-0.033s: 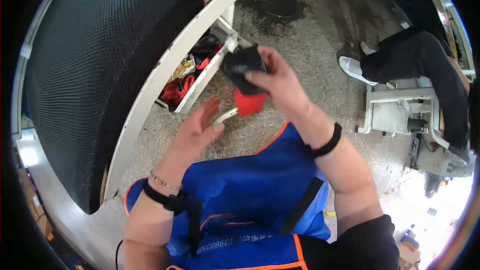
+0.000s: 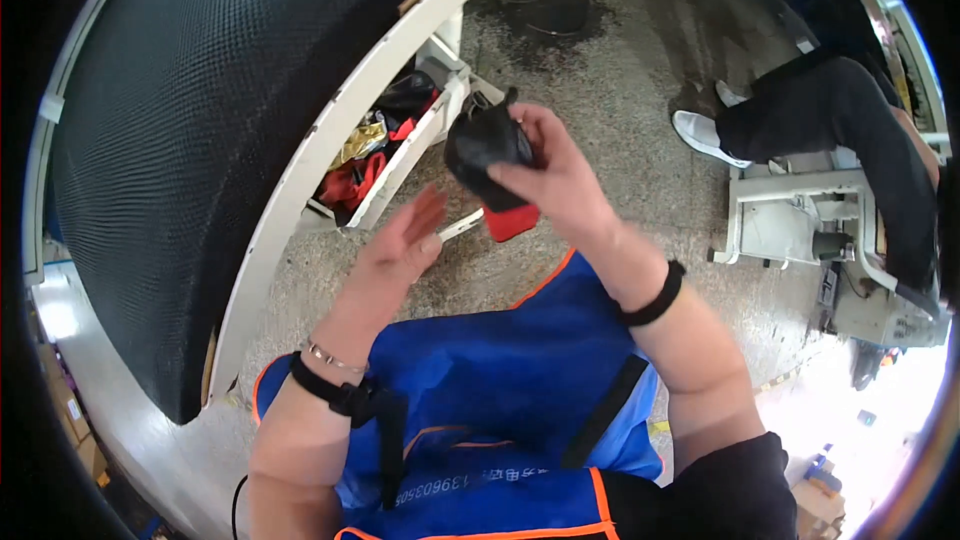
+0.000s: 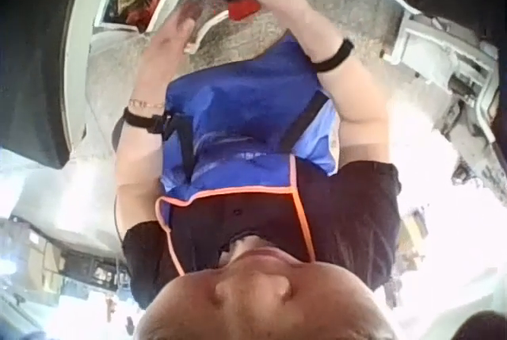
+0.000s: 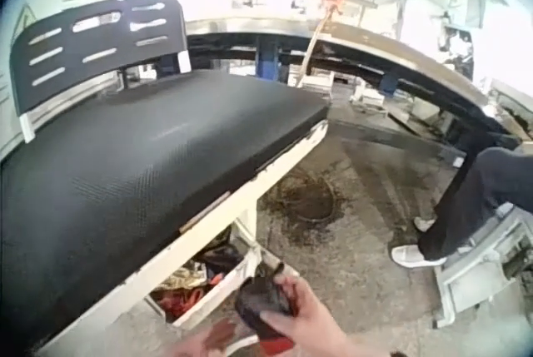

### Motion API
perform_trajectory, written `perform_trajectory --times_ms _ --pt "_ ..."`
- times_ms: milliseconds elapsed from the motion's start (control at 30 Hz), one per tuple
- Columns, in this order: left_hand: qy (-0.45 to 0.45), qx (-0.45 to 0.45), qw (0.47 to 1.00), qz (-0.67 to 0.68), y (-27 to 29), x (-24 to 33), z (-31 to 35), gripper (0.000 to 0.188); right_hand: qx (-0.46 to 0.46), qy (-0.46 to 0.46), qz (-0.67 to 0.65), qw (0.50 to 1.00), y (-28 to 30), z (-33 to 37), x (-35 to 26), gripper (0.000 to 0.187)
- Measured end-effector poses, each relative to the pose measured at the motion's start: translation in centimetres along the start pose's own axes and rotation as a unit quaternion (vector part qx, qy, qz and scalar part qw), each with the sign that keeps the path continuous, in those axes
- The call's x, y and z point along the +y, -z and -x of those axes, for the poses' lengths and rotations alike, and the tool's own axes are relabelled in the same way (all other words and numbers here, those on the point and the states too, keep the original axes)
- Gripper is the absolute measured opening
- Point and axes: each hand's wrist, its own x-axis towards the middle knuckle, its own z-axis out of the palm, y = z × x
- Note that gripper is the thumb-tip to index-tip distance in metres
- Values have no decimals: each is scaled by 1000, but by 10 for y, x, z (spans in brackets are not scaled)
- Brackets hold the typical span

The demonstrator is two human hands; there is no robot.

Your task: Sorting rubber gloves and picking them up from a bin in a factory setting.

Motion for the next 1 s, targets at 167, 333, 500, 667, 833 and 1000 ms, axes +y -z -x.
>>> perform_trajectory --times_ms 167,333,500,667,833,1000 --pt "82 -43 919 384 -26 4 -23 42 -88 31 218 971 -8 58 -50 58" --pt "25 -44 913 405 -37 35 -19 35 47 4 108 993 21 74 -70 53" --pt "65 -75 893 439 -42 58 4 33 119 12 -157 980 0 89 -91 44" --pt "11 -143 900 411 -41 63 19 26 83 -18 211 974 -28 113 -84 27" --pt "-19 -231 876 422 -17 64 23 20 84 149 173 970 -59 130 -205 28" --pt "36 -222 927 302 -2 52 29 19 -22 281 50 958 -134 82 -273 39"
